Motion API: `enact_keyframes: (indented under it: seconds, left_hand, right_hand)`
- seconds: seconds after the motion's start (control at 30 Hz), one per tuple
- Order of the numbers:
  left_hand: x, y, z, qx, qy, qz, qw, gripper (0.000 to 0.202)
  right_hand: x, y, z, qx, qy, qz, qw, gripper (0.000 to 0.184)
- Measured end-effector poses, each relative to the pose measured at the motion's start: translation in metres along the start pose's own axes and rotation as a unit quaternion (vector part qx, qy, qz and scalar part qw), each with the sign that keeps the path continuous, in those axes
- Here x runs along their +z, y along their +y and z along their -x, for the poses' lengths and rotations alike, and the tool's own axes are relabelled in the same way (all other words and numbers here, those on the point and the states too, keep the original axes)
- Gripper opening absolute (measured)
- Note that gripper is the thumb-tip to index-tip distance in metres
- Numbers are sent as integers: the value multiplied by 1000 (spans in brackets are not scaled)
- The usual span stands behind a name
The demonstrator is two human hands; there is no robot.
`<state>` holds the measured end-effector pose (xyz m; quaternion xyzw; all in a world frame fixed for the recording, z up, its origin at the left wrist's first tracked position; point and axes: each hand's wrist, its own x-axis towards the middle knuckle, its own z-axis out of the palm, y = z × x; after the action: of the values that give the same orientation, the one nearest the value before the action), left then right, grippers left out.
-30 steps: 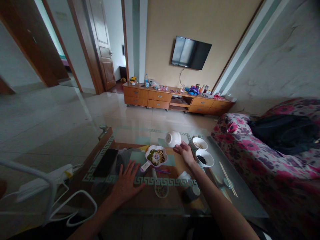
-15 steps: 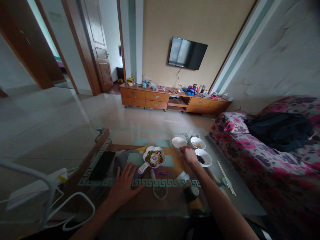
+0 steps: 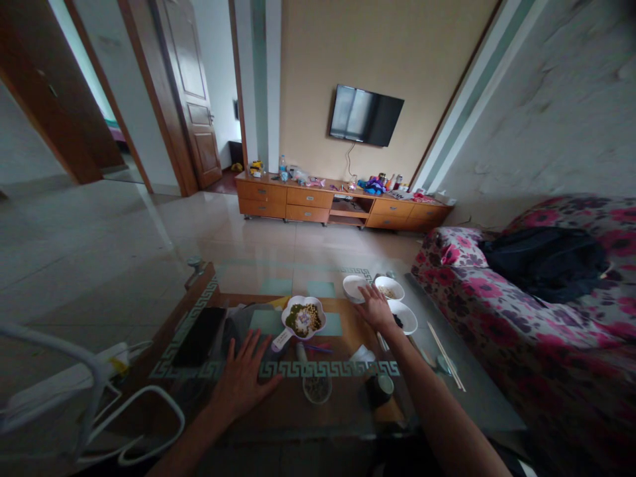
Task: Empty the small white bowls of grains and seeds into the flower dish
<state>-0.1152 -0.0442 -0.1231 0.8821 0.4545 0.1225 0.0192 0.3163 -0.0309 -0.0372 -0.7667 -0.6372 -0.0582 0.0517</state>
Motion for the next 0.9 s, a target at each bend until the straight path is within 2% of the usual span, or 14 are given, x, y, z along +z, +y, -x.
enact_keyframes:
  seconds: [0.13,0.23,0.37,0.43,0.5,0.57,0.73,0.8,0.9]
  left_hand:
    - [0,0,1,3,0,-1,1000,86]
    - [2,-1,1,4,8,0,1000,87]
    - [4,-2,-1,2,6,7,1000,86]
    - [5,-2,-1,0,4,10,1000,86]
    - [4,-2,-1,1,5,10,1000,85]
    - [2,-1,0,2,5,10,1000,84]
    - [-1,0,-1,0,0,8,1000,84]
    - [0,0,-1,1,4,12,1000,84]
    - [0,1,-1,0,9,19,1000,85]
  right_hand:
    - [-28,20,1,49,-15,11,999,42]
    - [-48,33,12,109,-66,36,991,35]
    - [-54,39,31,147,-179,56,971,39]
    - [-51,37,36,138,-196,69,968,34]
    - [-49,33,36,128,-180,85,972,28]
    - [-52,28,36,127,-146,98,976,30]
    - [-73,3,49,109,-89,111,984,30]
    - [-81,-13,59,83,-72,107,988,29]
    - [-84,-41,70,4,-40,73,996,27]
